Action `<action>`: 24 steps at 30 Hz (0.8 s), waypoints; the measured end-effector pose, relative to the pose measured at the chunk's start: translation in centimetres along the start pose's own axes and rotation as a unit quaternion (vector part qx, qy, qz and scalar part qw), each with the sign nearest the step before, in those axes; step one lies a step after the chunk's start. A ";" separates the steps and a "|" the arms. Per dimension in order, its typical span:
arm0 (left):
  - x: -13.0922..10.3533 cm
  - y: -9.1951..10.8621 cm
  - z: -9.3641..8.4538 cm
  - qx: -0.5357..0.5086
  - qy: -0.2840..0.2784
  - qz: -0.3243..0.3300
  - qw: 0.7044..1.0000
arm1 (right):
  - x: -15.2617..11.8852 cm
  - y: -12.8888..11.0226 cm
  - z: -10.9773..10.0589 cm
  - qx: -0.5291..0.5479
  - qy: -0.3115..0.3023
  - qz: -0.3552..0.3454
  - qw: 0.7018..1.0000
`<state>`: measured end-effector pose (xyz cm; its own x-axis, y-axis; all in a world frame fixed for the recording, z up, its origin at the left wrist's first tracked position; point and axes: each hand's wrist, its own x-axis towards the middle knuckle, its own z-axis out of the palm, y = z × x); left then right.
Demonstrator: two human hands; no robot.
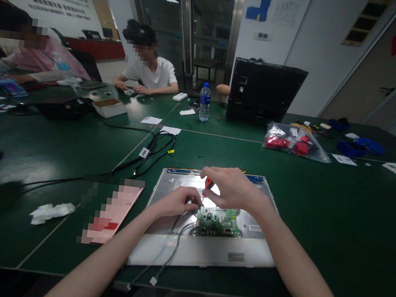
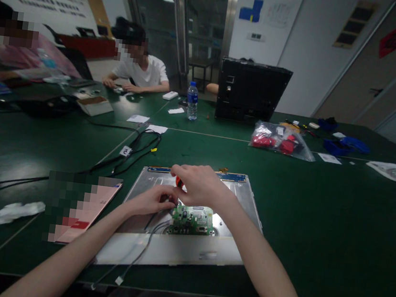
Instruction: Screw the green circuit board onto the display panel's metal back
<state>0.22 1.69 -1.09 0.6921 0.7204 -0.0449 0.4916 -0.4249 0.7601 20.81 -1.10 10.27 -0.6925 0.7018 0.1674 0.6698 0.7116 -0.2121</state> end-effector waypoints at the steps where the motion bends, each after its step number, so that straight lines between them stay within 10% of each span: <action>1: 0.0 0.0 0.0 0.001 -0.001 0.001 1.000 | 0.0 0.0 -0.1 0.004 0.000 -0.004 1.000; 24: 0.0 0.2 0.0 -0.007 0.007 -0.004 1.000 | 0.1 -0.1 0.1 0.009 -0.008 0.010 1.000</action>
<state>0.38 1.62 -0.92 0.6813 0.7308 -0.0419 0.4891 -0.4119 0.7689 20.68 -1.11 10.25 -0.6834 0.7150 0.1474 0.6788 0.6966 -0.2323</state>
